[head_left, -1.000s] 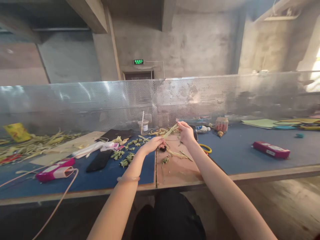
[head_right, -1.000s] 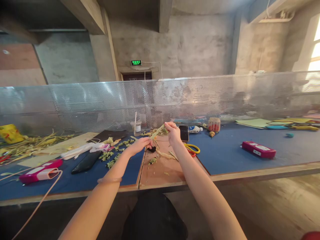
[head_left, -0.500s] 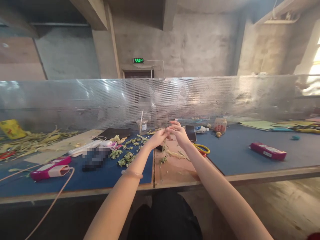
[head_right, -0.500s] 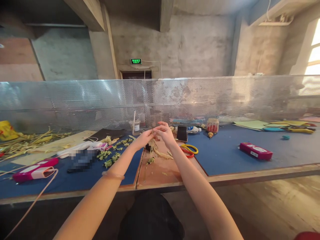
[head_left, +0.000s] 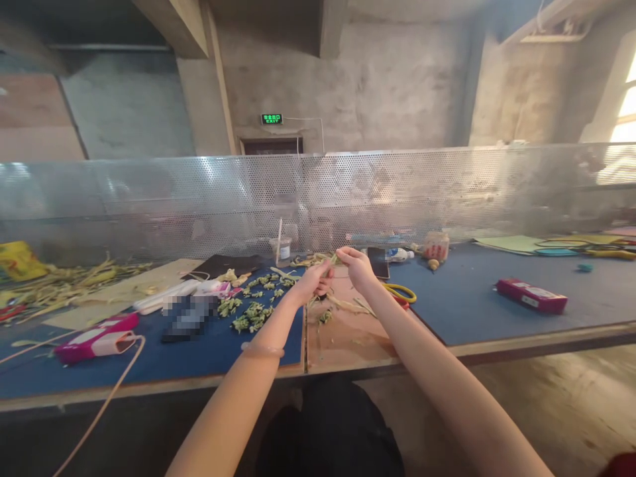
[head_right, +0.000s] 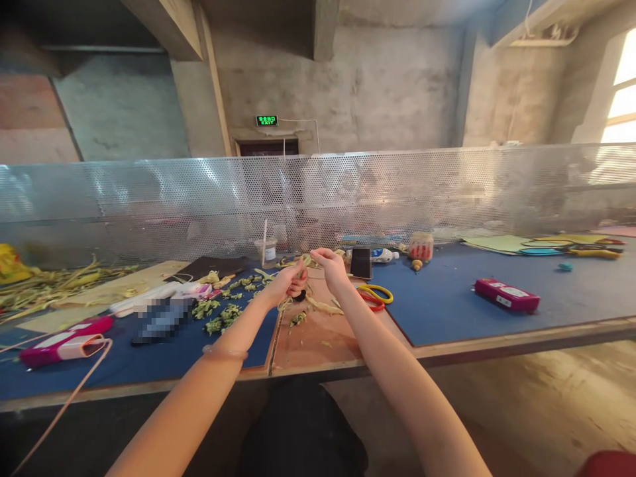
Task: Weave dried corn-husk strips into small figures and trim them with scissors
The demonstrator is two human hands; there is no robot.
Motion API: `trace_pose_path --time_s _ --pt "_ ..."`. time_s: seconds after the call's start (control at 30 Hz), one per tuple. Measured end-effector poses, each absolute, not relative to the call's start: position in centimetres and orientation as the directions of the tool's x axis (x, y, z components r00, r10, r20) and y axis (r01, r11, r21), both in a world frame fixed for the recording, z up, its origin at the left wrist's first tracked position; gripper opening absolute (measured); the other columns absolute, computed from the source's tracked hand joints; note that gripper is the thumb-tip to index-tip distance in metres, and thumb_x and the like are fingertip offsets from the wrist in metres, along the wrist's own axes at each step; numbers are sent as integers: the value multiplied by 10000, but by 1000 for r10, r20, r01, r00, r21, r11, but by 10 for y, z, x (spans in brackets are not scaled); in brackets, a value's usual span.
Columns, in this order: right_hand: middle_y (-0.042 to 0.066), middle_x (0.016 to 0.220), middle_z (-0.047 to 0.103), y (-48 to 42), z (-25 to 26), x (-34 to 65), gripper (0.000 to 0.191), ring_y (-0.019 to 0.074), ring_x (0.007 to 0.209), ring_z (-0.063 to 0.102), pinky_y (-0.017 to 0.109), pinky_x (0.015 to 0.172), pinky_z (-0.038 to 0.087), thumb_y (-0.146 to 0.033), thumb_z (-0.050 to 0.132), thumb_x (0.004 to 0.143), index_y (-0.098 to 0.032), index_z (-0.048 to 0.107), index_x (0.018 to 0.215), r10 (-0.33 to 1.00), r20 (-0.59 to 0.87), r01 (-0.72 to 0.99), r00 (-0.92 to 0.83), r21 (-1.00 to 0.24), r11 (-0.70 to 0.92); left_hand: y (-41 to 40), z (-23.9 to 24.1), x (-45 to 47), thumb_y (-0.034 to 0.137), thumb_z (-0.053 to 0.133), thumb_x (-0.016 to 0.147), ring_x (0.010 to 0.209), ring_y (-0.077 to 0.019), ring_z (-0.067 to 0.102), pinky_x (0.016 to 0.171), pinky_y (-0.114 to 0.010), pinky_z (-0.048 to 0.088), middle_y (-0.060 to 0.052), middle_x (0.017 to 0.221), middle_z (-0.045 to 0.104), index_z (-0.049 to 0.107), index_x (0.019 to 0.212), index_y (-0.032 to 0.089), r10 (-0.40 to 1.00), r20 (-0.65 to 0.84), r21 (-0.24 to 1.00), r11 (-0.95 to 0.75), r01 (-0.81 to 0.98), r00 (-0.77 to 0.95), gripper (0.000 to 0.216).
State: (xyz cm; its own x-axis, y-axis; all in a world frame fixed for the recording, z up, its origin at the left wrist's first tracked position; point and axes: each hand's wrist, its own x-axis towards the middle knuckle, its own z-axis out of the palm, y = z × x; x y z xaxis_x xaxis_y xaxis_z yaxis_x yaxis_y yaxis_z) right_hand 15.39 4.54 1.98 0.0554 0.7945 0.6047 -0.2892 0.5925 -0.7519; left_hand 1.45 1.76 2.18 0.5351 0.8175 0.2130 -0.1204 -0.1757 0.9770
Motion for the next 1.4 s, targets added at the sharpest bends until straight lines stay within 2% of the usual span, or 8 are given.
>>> trace_pose_path --time_s 0.43,0.53,0.6,0.7,0.77,0.93,1.13,1.4 --pt "-35 623 514 49 16 156 288 83 550 440 238 554 340 -437 689 567 -190 583 672 811 580 -308 -80 -788 533 18 19 9 419 453 792 335 -32 121 337 -163 96 99 459 159 409 644 177 779 215 973 -123 -194 589 287" --pt "-53 548 456 46 16 156 269 72 466 374 236 486 297 -437 665 598 -194 574 670 807 589 -276 -44 -783 557 26 17 10 462 446 787 370 -54 309 379 -178 235 68 466 323 493 702 162 868 248 968 -208 -139 430 315" --pt "-48 540 461 43 17 156 251 81 462 376 244 481 297 -439 635 631 -199 580 681 778 626 -184 55 -759 625 30 17 9 442 476 776 564 -107 495 508 -213 364 -1 613 517 547 778 154 910 372 928 -365 -71 183 297" --pt "-19 606 533 39 19 155 225 114 536 439 266 543 345 -431 581 690 -208 598 707 668 714 61 209 -691 720 33 20 7 375 538 750 904 -177 523 758 -257 387 -61 880 612 596 781 160 790 599 801 -592 90 -133 225" --pt "1 680 572 36 19 154 199 136 619 472 279 610 370 -402 543 738 -214 608 731 565 798 238 209 -602 762 32 20 6 425 494 770 917 -201 533 786 -276 382 -84 858 630 623 709 147 810 583 812 -578 82 -67 313" --pt "31 758 572 27 16 149 182 163 744 449 289 706 386 -256 460 832 -215 631 786 297 948 531 -116 -193 825 26 17 13 495 480 767 713 -182 595 699 -304 433 -86 708 642 622 765 112 865 287 942 -175 -288 411 408" --pt "58 850 518 22 12 146 227 174 777 389 308 756 369 -209 456 838 -236 667 761 103 934 676 -341 168 718 22 22 4 262 589 755 637 -113 579 684 -260 451 -50 720 634 605 759 103 834 365 842 -104 -530 415 160" --pt "70 904 510 13 9 146 157 193 832 421 336 771 364 -288 504 811 -223 641 850 201 939 643 -278 26 766 26 19 4 243 595 734 574 -91 517 588 -230 447 0 624 530 534 674 118 846 412 830 -195 -523 338 152"
